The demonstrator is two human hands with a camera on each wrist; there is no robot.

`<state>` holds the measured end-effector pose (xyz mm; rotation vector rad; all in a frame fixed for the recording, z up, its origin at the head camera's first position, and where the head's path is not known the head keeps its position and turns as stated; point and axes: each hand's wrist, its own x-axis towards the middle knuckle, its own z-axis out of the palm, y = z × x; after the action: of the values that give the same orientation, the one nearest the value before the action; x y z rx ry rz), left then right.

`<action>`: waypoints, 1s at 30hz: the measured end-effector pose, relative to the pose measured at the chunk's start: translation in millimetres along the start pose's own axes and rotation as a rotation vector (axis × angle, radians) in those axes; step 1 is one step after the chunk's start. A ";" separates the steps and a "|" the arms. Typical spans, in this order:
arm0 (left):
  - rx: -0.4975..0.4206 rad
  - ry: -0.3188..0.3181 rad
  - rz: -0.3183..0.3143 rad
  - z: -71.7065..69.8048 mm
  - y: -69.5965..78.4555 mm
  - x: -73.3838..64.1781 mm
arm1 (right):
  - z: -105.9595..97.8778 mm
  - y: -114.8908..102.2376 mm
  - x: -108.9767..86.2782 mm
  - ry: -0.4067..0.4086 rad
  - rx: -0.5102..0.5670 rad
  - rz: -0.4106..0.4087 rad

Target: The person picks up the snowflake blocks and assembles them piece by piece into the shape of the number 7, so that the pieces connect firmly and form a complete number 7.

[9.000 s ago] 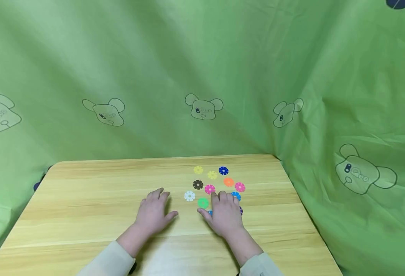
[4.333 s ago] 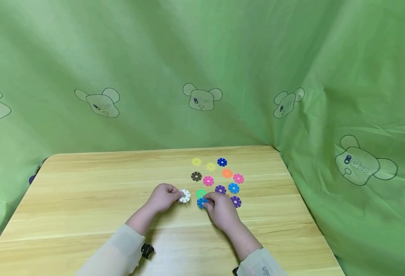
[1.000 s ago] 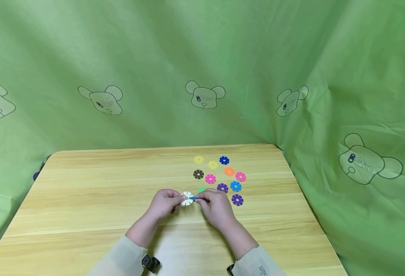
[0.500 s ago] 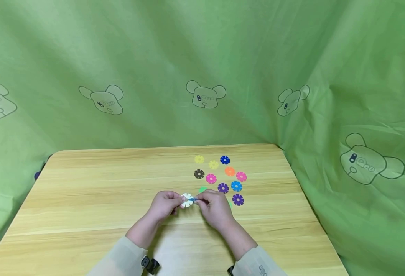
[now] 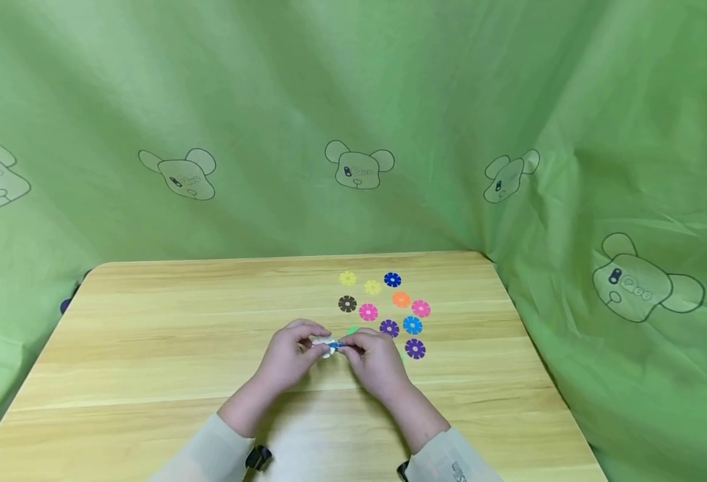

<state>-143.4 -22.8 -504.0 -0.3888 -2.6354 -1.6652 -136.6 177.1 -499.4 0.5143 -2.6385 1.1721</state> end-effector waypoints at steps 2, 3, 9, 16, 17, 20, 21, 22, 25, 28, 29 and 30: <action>0.070 0.003 0.051 0.2 2.4 0.3 | 0.5 0.1 0.1 -0.001 0.011 -0.001; 0.095 0.002 0.065 0.7 2.9 0.3 | 0.9 0.3 0.2 -0.001 0.021 -0.004; 0.176 -0.023 0.100 4.0 2.7 -1.7 | 4.4 0.3 -1.4 -0.009 0.080 -0.026; 0.189 -0.033 0.091 5.9 -0.2 -4.5 | 4.1 2.0 -5.2 -0.043 0.080 -0.007; 0.186 -0.030 0.080 5.8 -0.9 -4.8 | 2.8 3.1 -5.1 -0.045 0.073 -0.004; 0.174 -0.014 0.056 4.9 -3.0 -5.8 | -4.1 9.2 -4.4 -0.024 0.018 0.008; 0.170 -0.008 0.045 4.5 -3.9 -6.0 | -7.4 12.1 -3.9 -0.010 -0.002 0.010; 0.170 -0.002 0.040 4.0 -4.5 -6.2 | -11.2 15.1 -3.4 0.004 -0.014 0.013; 0.175 0.007 0.022 2.7 -6.5 -5.9 | -23.9 24.4 -1.6 0.045 -0.052 0.036; 0.177 0.008 0.002 1.1 -7.2 -5.8 | -35.6 32.1 -0.3 0.071 -0.084 0.070; 0.177 0.008 -0.005 0.7 -7.6 -5.8 | -38.6 34.2 0.0 0.079 -0.101 0.079; 0.177 0.008 -0.010 0.3 -7.6 -6.0 | -41.0 36.3 0.0 0.083 -0.119 0.089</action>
<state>-139.2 -26.8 -511.7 -0.3647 -2.7538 -1.4170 -149.0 230.3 -496.8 0.3223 -2.6637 1.0289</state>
